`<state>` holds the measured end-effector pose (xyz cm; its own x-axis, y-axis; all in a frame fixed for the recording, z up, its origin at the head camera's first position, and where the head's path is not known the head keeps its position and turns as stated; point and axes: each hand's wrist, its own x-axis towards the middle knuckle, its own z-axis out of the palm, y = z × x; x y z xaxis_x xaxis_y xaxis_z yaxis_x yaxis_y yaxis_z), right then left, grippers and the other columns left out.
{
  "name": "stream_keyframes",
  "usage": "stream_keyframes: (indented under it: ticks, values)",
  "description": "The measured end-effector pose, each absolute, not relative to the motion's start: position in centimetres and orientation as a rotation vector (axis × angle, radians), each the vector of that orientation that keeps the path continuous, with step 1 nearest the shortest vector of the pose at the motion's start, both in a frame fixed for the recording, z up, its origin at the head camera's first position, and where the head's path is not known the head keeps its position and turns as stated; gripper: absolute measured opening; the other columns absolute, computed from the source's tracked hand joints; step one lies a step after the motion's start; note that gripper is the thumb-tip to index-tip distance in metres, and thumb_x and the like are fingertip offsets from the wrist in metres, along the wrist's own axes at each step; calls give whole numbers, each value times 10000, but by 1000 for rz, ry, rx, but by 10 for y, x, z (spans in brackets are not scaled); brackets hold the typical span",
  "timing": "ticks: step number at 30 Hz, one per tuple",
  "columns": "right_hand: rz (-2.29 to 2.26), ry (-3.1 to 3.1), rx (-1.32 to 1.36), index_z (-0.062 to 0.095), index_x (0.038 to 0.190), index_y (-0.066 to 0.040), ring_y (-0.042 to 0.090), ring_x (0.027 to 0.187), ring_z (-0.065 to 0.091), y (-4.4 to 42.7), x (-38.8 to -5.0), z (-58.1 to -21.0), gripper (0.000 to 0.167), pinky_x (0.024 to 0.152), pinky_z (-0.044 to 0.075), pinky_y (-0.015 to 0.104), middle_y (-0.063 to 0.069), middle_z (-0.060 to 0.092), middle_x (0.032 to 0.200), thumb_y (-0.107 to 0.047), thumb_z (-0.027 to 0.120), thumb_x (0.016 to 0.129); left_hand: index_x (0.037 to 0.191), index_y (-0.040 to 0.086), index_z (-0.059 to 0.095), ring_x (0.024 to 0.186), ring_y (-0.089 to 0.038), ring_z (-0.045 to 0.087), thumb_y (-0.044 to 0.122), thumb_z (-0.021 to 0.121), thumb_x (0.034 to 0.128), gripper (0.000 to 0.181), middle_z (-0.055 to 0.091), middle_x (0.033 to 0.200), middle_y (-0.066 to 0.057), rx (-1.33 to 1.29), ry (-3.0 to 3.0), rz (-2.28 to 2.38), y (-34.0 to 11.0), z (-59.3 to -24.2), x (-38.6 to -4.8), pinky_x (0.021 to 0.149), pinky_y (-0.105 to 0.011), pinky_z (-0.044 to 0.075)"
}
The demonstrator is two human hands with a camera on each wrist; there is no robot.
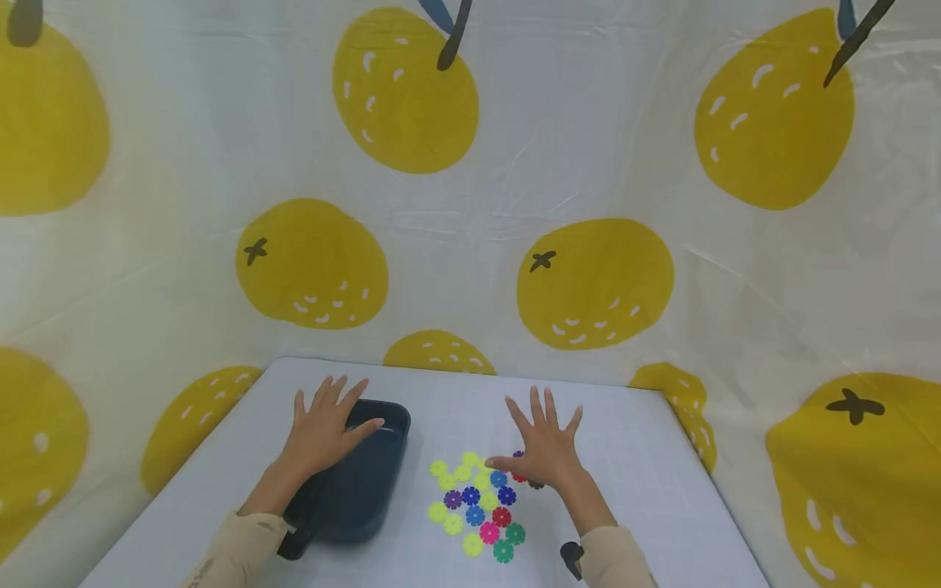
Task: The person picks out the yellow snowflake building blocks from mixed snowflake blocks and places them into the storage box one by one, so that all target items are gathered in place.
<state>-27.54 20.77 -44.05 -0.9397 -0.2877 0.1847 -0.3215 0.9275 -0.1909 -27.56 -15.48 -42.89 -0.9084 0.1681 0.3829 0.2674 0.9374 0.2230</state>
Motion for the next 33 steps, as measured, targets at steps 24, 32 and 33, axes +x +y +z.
stream_keyframes:
  ticks: [24, 32, 33]
  values:
    - [720, -3048, 290, 633, 1290, -85, 225, 911, 637, 188, -307, -495, 552, 841, 579, 468, 94, 635, 1036, -336, 794, 825, 1516, 14, 312, 1379, -637, 196, 516, 625, 926, 835, 160, 1535, -418, 347, -2780, -1372, -204, -529, -202, 1057, -785, 244]
    - [853, -3105, 266, 661, 1235, -106, 317, 1041, 652, 174, -319, -503, 438, 899, 563, 516, 115, 668, 1101, -286, 775, 852, 1516, -32, 269, 1394, -605, 175, 424, 641, 934, 828, 168, 1535, -409, 430, -2634, -1514, -198, -553, -194, 1085, -773, 200]
    - [869, -3107, 267, 663, 1233, -105, 320, 1044, 651, 172, -320, -503, 427, 904, 560, 522, 116, 669, 1106, -273, 771, 855, 1519, -26, 268, 1397, -599, 177, 421, 640, 936, 824, 172, 1539, -399, 432, -2625, -1528, -197, -555, -194, 1089, -769, 198]
